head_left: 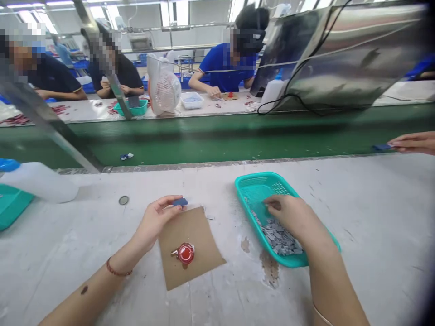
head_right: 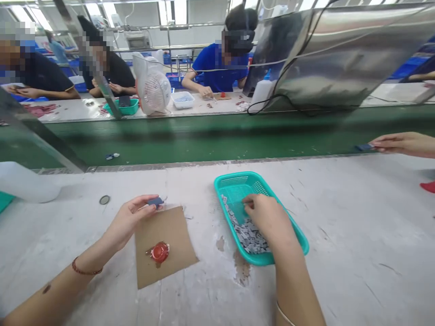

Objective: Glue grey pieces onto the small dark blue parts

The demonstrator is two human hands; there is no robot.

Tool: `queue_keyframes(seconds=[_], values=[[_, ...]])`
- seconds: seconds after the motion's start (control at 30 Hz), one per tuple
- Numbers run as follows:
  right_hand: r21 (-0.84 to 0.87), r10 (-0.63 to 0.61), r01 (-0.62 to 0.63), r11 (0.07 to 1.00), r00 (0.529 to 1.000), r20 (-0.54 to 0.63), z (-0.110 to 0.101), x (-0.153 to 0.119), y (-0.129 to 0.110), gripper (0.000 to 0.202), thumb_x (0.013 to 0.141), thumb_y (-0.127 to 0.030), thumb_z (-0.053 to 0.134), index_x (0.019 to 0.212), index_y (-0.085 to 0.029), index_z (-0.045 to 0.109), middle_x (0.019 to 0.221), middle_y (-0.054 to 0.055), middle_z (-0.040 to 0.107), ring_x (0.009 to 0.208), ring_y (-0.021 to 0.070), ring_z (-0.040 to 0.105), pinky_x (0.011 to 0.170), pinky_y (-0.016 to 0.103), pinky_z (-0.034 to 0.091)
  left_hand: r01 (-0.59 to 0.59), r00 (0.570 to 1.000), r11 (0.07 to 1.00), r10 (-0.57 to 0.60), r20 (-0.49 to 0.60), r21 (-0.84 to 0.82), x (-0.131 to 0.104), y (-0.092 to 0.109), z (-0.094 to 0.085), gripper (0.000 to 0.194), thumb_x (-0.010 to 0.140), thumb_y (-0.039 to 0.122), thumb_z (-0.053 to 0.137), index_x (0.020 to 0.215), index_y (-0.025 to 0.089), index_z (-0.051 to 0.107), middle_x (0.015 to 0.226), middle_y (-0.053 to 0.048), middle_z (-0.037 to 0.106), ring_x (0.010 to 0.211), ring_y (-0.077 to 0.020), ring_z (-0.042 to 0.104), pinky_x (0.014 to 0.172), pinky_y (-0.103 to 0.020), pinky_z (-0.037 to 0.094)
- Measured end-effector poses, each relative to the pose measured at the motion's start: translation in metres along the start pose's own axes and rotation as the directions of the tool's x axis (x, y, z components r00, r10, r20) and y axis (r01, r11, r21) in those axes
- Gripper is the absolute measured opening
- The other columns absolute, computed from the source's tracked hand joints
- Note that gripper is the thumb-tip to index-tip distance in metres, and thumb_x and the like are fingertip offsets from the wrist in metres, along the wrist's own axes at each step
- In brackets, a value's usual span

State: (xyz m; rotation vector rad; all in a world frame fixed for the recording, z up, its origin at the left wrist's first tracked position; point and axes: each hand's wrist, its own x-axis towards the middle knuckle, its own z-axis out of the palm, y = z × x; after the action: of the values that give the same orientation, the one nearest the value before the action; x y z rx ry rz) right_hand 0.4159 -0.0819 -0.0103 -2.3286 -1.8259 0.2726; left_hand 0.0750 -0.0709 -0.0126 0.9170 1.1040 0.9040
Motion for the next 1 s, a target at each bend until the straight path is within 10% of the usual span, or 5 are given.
queue_keyframes(seconds=[0.2, 0.47, 0.77, 1.0], values=[[0.354, -0.3, 0.35, 0.867, 0.935, -0.191, -0.002, -0.023, -0.058, 0.022, 0.085, -0.031, 0.056, 0.099, -0.02, 0.07, 0.094, 0.006, 0.073, 0.082, 0.0229, 0.07, 0.073, 0.034, 0.056, -0.186, 0.98, 0.979, 0.192, -0.061, 0.088, -0.032, -0.029, -0.029, 0.027, 0.073, 0.022, 0.076, 0.097, 0.017, 0.067, 0.101, -0.007, 0.072, 0.099, -0.0212, 0.068, 0.094, -0.034, 0.052], [0.545, -0.733, 0.604, 0.581, 0.679, 0.028, 0.025, -0.077, -0.137, 0.017, 0.092, -0.016, 0.055, 0.101, -0.022, 0.068, 0.097, 0.004, 0.069, 0.089, 0.0155, 0.064, 0.076, 0.027, 0.051, -0.261, 0.96, 0.963, 0.266, -0.09, 0.071, -0.038, -0.054, -0.036, 0.022, 0.079, 0.025, 0.072, 0.098, 0.018, 0.065, 0.112, -0.009, 0.069, 0.101, -0.0211, 0.067, 0.089, -0.032, 0.054], [0.422, -0.813, 0.721, 0.549, 0.579, 0.068, 0.029, -0.088, -0.148, 0.022, 0.095, -0.013, 0.051, 0.103, -0.022, 0.069, 0.101, 0.006, 0.068, 0.09, 0.0176, 0.064, 0.076, 0.03, 0.053, 0.118, 0.992, 0.936, -0.093, 0.09, -0.331, -0.042, -0.037, -0.045, 0.024, 0.084, 0.026, 0.07, 0.096, 0.021, 0.051, 0.105, -0.008, 0.072, 0.103, -0.0182, 0.068, 0.085, -0.024, 0.052], [0.304, -0.826, 0.778, 0.55, 0.56, 0.06, 0.035, -0.093, -0.149, 0.023, 0.093, -0.011, 0.051, 0.103, -0.02, 0.069, 0.101, 0.008, 0.068, 0.087, 0.0188, 0.065, 0.071, 0.03, 0.053, 0.201, 0.969, 0.898, -0.123, 0.216, -0.391, -0.04, -0.036, -0.053, 0.026, 0.077, 0.016, 0.075, 0.088, 0.019, 0.052, 0.096, -0.004, 0.069, 0.078, -0.0125, 0.07, 0.065, -0.018, 0.053]])
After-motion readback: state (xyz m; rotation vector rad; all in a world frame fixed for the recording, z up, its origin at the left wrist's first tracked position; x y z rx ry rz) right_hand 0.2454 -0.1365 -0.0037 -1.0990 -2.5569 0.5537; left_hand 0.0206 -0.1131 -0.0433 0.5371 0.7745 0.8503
